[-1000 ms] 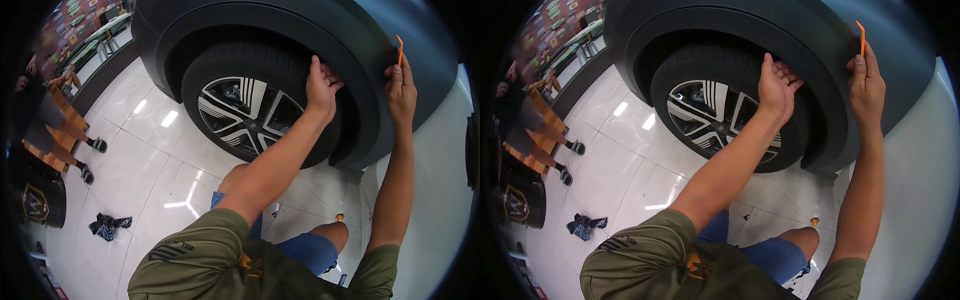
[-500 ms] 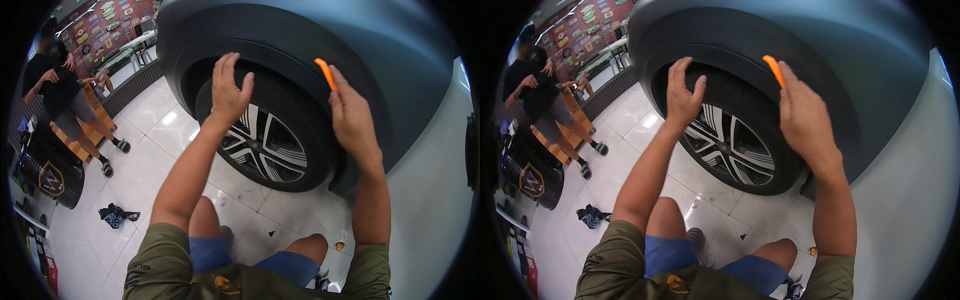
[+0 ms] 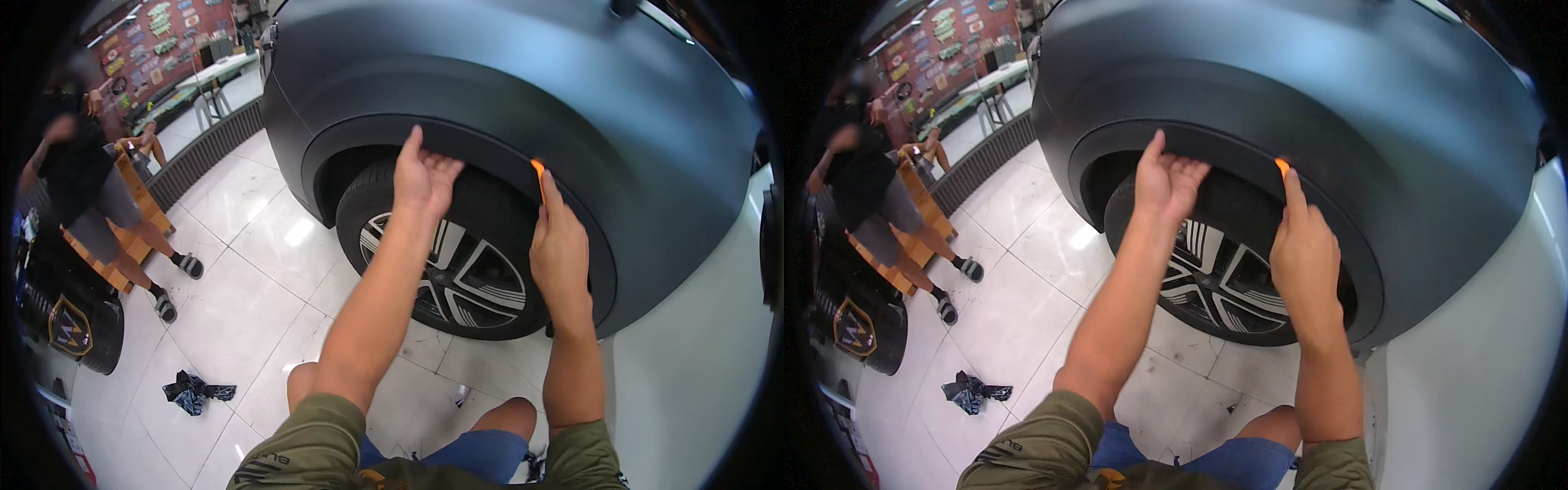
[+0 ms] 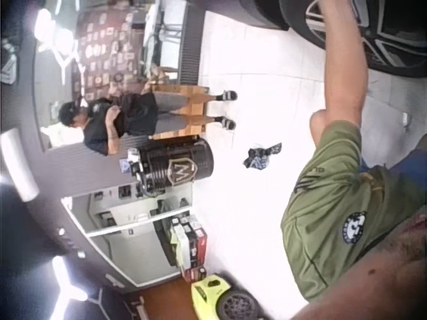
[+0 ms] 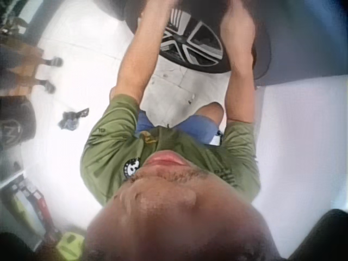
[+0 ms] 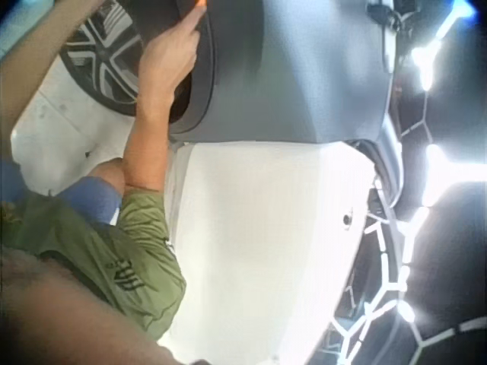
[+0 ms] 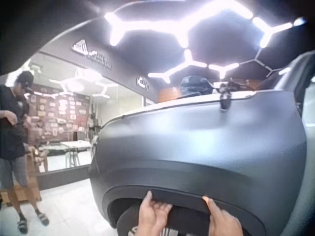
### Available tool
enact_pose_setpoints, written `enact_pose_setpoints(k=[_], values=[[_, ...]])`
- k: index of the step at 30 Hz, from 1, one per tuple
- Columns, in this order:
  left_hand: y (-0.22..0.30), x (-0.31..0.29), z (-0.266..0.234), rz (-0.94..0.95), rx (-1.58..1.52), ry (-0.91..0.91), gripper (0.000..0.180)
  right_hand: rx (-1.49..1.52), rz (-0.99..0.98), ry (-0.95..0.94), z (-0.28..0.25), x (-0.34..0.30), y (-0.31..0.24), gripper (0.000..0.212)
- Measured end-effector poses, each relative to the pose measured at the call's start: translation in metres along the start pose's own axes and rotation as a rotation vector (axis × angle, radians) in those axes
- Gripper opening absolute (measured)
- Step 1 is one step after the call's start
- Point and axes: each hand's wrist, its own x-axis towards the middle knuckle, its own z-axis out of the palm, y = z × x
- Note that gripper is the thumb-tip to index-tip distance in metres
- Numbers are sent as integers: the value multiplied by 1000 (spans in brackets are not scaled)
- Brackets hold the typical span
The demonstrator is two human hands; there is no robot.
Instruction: The person removes a black protective film from the roof rails and rear quarter panel of a white car, then uses an orange plastic squeegee to peel off a gray wrap from the rear wheel arch and trim. The removed film and wrap pieces are placed on the floor.
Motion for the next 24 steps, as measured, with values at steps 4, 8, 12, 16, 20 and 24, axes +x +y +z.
enact_pose_setpoints(k=[4,8,12,16,20,24], values=[[-12,-12,22,-97,-99,306,66,-53,143,-123,-15,21,-31,44],[-1,-9,32,-123,-223,527,66,-41,142,-200,-7,44,-61,42],[-8,-3,32,-144,-250,570,66,-27,292,-232,0,58,-92,42],[-10,2,38,-159,-232,690,67,-46,465,-332,3,74,-113,41],[-12,2,32,-160,-245,652,65,13,580,-396,16,99,-139,37],[-12,1,-30,-379,-278,527,66,157,492,-444,40,121,-165,37]])
